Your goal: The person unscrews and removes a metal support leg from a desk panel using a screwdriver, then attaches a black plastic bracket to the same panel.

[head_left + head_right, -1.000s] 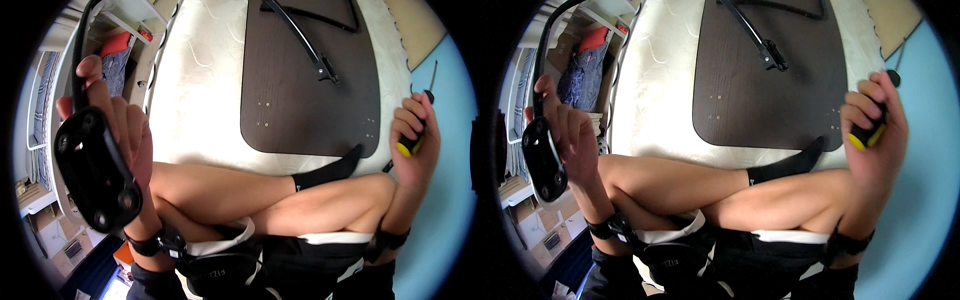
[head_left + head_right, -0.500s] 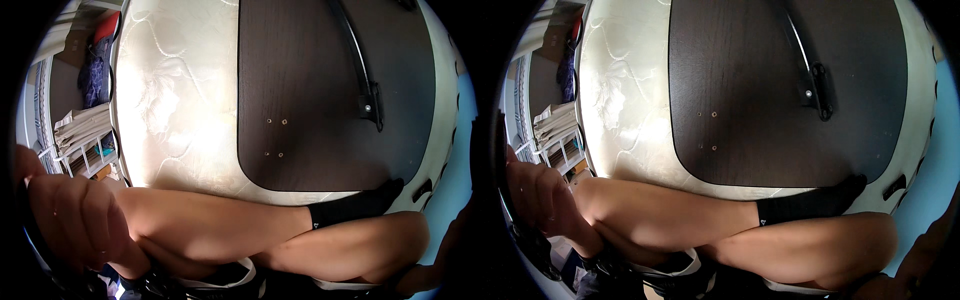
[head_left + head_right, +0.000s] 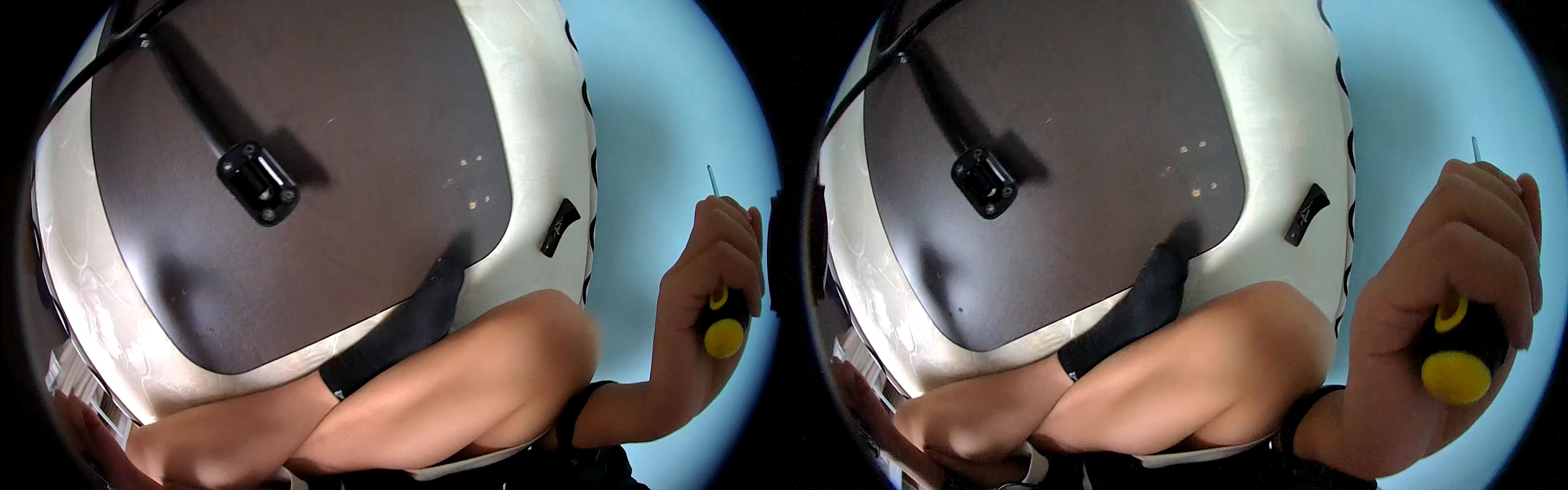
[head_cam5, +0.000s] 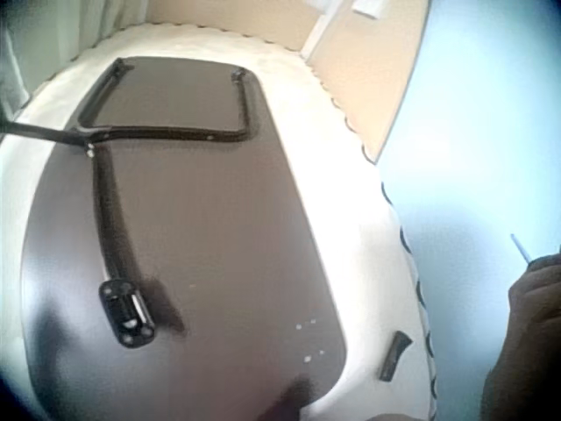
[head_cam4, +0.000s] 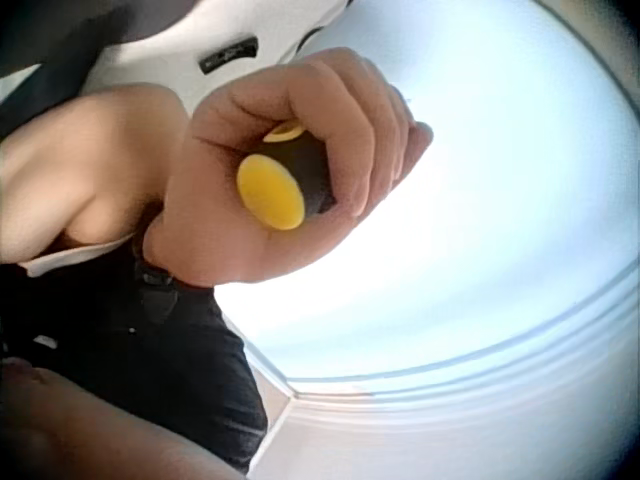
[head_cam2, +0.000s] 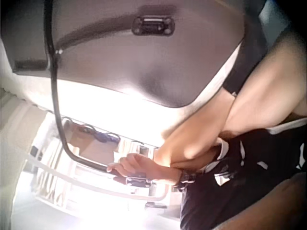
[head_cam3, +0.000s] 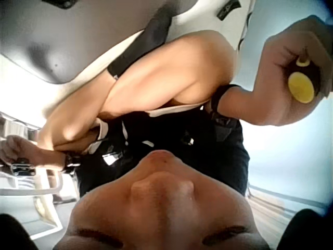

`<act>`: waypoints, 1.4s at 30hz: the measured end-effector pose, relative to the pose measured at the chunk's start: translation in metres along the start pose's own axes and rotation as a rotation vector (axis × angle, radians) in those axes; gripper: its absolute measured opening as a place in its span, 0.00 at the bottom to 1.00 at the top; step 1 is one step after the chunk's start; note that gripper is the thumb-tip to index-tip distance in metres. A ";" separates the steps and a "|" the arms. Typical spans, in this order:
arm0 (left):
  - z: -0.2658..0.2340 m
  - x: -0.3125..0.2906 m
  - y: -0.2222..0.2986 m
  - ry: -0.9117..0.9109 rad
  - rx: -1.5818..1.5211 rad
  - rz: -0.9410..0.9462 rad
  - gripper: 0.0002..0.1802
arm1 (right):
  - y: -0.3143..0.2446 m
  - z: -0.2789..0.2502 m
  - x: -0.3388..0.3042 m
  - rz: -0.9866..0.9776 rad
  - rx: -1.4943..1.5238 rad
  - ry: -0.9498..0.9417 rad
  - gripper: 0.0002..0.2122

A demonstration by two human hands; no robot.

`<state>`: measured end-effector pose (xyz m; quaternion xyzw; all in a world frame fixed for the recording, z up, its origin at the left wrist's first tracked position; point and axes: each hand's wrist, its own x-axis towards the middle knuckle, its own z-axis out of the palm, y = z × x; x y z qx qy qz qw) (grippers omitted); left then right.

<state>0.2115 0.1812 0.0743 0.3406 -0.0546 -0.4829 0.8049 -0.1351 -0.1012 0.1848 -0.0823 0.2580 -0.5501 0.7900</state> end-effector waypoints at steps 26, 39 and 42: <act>0.036 -0.012 -0.015 0.238 0.440 -0.106 0.20 | -0.010 0.031 -0.033 0.409 0.015 -0.337 0.12; 0.046 -0.008 -0.048 0.278 0.309 -0.036 0.14 | 0.163 0.030 -0.107 0.455 -0.903 -0.469 0.10; 0.066 -0.010 -0.055 0.237 0.354 0.098 0.14 | 0.176 0.009 -0.098 0.322 -1.063 -0.531 0.10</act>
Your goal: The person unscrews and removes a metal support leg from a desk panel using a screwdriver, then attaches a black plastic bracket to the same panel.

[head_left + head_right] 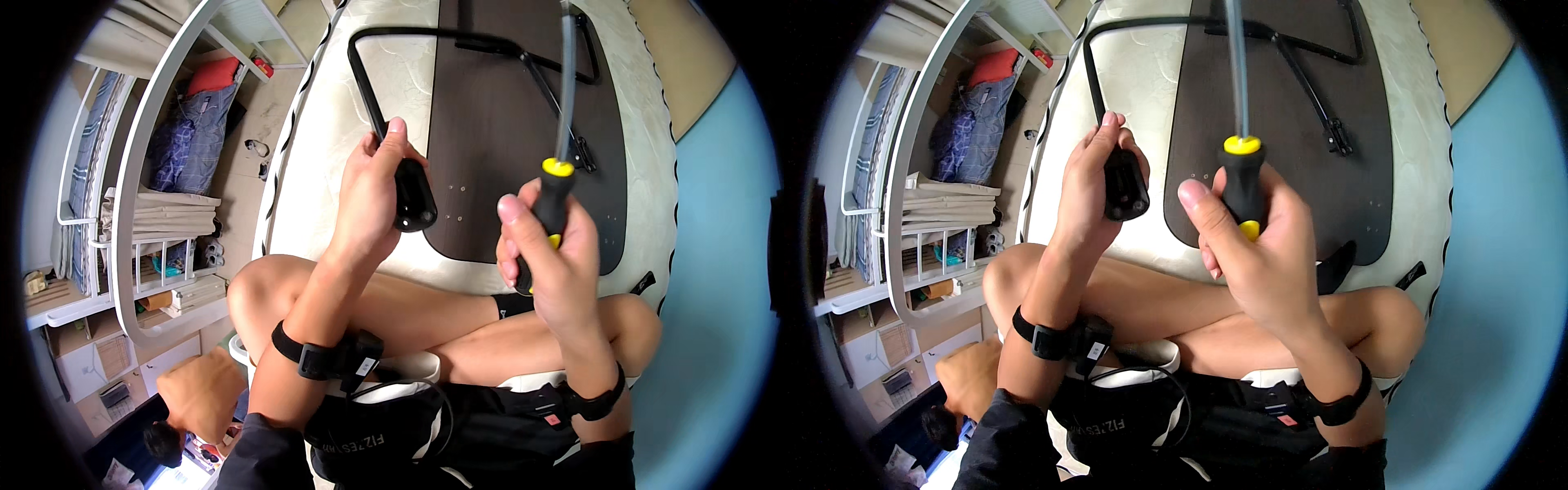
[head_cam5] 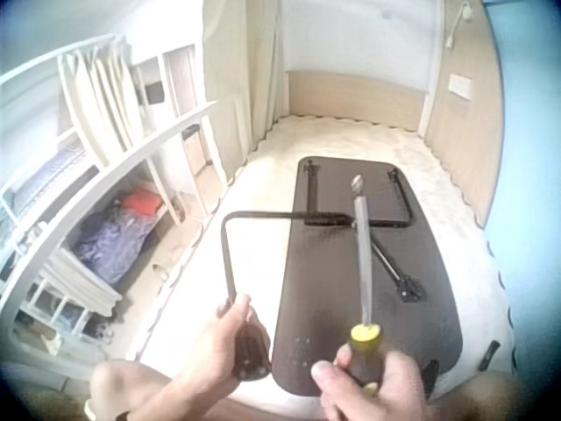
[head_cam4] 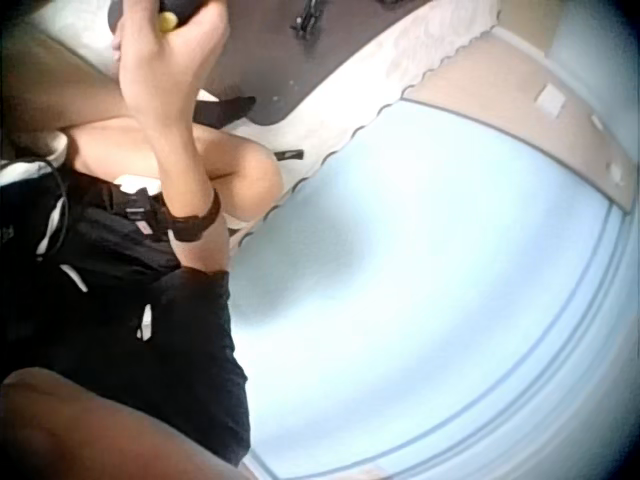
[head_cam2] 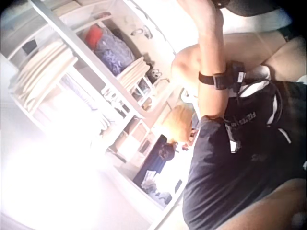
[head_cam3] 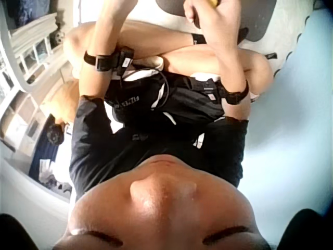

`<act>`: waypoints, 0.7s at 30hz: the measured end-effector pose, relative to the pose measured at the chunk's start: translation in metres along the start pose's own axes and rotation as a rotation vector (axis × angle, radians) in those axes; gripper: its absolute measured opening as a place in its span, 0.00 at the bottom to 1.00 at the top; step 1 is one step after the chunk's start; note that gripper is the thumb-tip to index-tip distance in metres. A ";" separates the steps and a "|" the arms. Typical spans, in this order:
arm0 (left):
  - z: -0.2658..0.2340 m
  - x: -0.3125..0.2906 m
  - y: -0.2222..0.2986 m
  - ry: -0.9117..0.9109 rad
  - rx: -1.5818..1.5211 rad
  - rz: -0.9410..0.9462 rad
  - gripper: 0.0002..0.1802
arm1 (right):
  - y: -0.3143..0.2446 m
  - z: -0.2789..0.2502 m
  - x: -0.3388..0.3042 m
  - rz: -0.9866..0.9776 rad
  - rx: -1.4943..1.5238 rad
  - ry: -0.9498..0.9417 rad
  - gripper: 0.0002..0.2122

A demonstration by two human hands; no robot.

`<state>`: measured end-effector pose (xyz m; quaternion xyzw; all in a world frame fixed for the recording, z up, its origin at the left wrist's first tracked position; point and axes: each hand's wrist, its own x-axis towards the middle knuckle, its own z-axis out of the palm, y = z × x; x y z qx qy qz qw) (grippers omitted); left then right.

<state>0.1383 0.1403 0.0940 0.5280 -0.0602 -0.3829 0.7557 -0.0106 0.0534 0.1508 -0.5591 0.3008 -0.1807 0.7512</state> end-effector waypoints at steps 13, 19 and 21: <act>0.028 0.000 -0.015 -0.145 -0.270 0.189 0.19 | 0.027 -0.014 0.006 0.077 -0.097 -0.085 0.08; 0.016 0.000 -0.016 -0.294 -0.237 0.210 0.14 | 0.025 -0.009 0.003 0.042 -0.126 -0.139 0.06; 0.018 -0.003 -0.014 -0.277 -0.216 0.214 0.15 | 0.027 -0.008 0.002 0.067 -0.061 -0.101 0.06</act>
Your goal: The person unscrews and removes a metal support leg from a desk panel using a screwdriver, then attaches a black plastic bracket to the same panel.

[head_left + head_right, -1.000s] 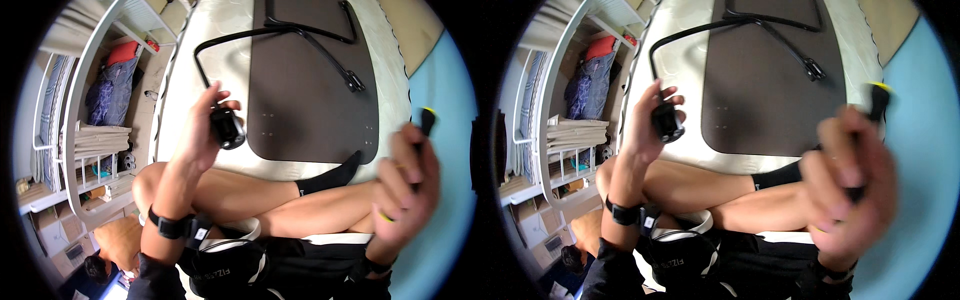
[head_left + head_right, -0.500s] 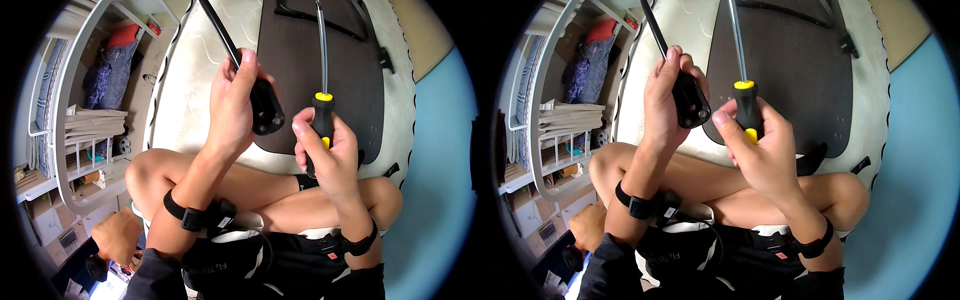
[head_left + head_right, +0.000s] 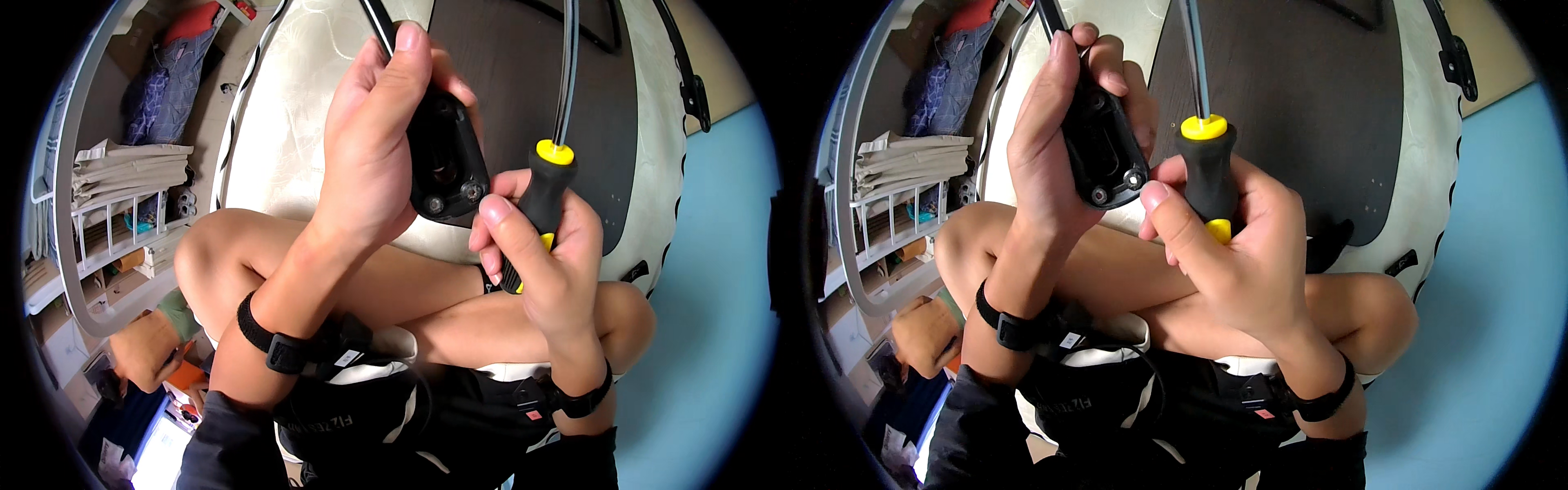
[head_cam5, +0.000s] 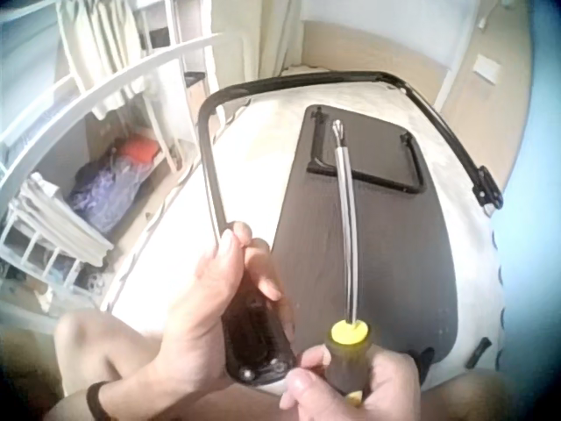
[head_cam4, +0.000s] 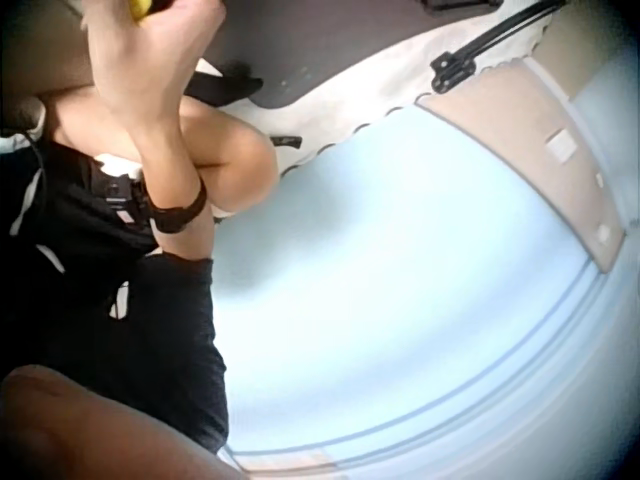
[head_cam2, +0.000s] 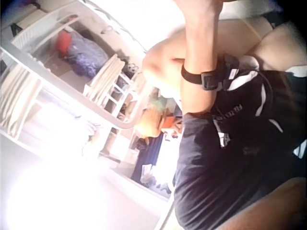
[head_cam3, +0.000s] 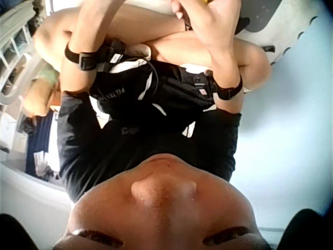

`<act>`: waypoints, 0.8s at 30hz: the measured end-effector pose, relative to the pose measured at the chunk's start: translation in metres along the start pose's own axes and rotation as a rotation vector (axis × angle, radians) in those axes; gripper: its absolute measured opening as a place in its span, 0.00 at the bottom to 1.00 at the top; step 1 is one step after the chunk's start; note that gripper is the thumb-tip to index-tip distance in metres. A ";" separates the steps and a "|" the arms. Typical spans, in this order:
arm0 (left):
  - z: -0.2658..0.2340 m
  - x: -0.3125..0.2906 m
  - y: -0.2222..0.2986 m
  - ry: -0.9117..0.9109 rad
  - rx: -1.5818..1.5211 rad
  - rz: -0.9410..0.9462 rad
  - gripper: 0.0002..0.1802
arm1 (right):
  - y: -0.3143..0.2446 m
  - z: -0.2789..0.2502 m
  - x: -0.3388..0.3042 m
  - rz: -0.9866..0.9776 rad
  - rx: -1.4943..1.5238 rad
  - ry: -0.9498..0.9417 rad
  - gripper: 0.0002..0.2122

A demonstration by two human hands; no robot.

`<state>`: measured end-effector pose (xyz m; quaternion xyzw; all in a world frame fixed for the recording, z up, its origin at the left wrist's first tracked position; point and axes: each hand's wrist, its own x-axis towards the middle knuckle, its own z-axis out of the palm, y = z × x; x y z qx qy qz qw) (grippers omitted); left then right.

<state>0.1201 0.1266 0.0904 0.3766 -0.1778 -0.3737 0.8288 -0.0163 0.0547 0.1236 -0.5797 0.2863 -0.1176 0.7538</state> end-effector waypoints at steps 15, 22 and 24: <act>-0.003 -0.003 -0.003 0.047 -0.062 -0.017 0.14 | 0.004 0.002 -0.005 -0.022 -0.021 0.021 0.06; -0.006 -0.003 -0.007 0.042 0.030 0.027 0.15 | 0.006 0.003 -0.004 -0.008 -0.044 0.025 0.05; -0.005 -0.003 -0.006 0.056 0.020 0.023 0.15 | 0.007 0.002 -0.005 -0.018 -0.027 0.022 0.06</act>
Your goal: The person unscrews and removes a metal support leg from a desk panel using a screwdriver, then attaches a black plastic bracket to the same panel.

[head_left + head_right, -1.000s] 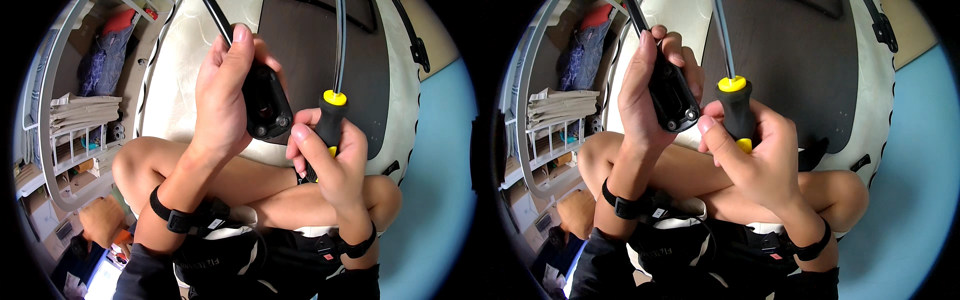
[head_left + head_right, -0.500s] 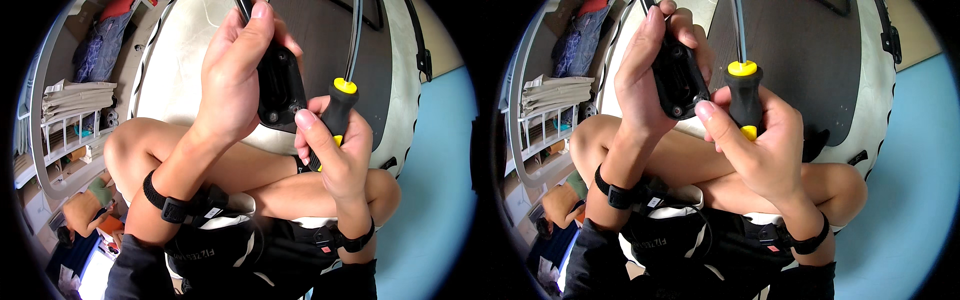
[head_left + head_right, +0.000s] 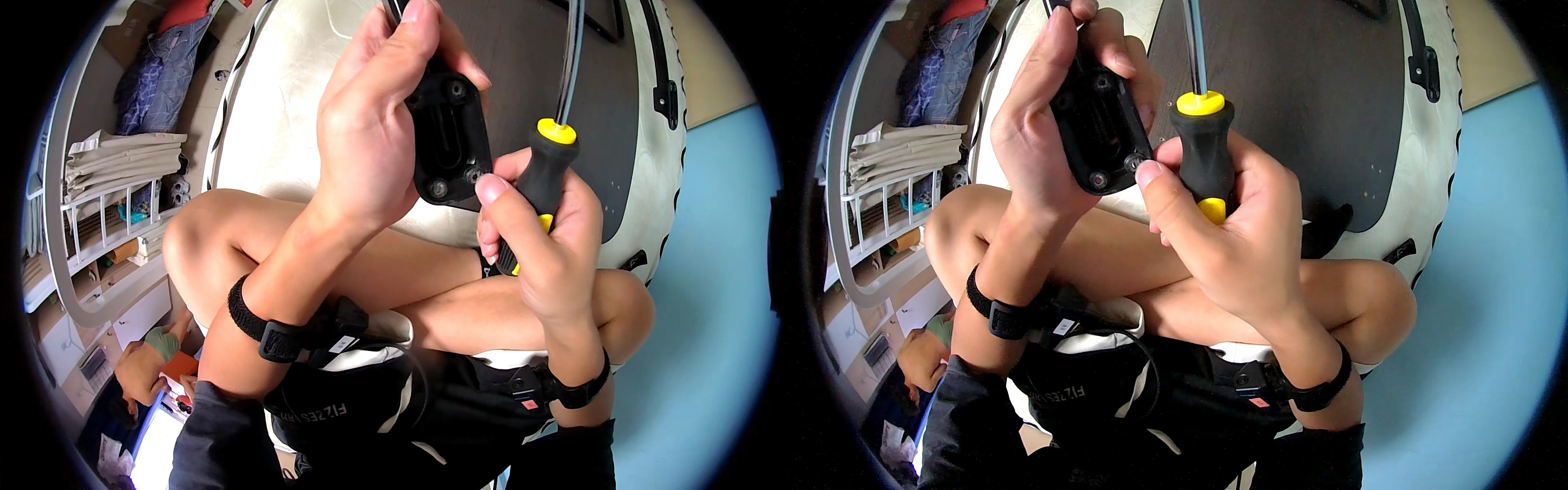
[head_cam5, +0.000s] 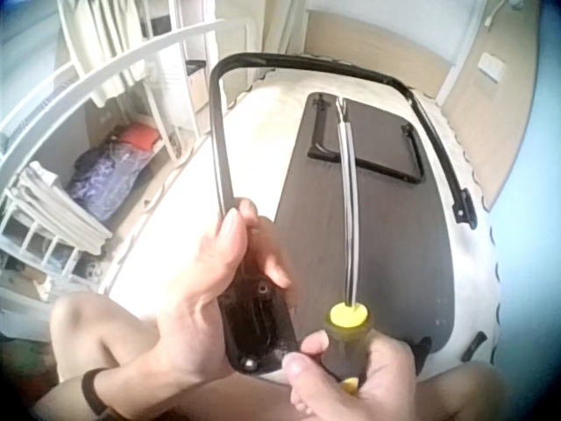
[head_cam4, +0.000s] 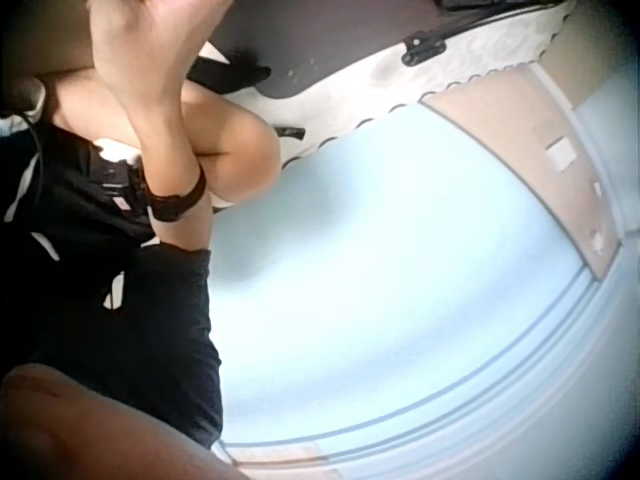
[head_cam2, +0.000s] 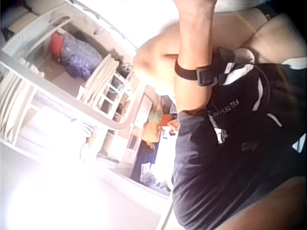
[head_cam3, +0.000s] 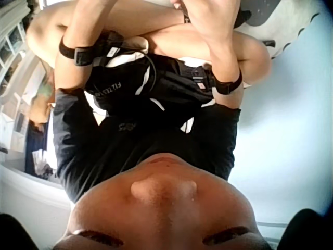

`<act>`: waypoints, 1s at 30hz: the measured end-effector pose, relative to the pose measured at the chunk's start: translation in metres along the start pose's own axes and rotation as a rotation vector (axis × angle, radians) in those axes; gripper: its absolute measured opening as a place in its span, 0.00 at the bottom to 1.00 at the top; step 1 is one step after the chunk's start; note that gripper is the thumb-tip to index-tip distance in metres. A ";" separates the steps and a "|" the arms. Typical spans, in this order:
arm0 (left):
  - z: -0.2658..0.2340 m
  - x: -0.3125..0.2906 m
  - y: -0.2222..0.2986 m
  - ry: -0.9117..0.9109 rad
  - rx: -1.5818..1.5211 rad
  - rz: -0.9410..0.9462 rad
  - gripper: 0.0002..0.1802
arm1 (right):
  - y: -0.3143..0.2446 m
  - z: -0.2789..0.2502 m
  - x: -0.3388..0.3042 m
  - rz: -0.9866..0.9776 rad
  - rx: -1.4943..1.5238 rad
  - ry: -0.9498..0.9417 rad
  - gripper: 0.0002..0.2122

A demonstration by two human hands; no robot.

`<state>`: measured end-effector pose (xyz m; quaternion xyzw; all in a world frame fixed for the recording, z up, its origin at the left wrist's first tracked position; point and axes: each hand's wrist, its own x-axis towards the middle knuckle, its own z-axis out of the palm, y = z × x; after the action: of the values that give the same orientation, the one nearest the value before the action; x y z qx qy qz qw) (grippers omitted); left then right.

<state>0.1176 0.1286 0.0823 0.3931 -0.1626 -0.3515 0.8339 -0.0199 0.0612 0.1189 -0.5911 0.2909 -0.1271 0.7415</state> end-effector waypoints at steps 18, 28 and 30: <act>0.007 -0.001 0.012 0.000 0.039 -0.025 0.15 | -0.001 0.000 0.005 -0.036 -0.143 0.031 0.06; 0.005 -0.005 0.011 0.068 -0.064 -0.150 0.16 | -0.002 -0.001 0.002 -0.048 -0.129 -0.017 0.05; 0.003 -0.005 0.007 0.099 -0.083 -0.180 0.16 | -0.003 0.001 0.002 -0.064 -0.169 -0.026 0.05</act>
<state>0.1156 0.1333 0.0900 0.3881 -0.0703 -0.4115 0.8216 -0.0174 0.0602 0.1215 -0.6620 0.2719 -0.1179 0.6884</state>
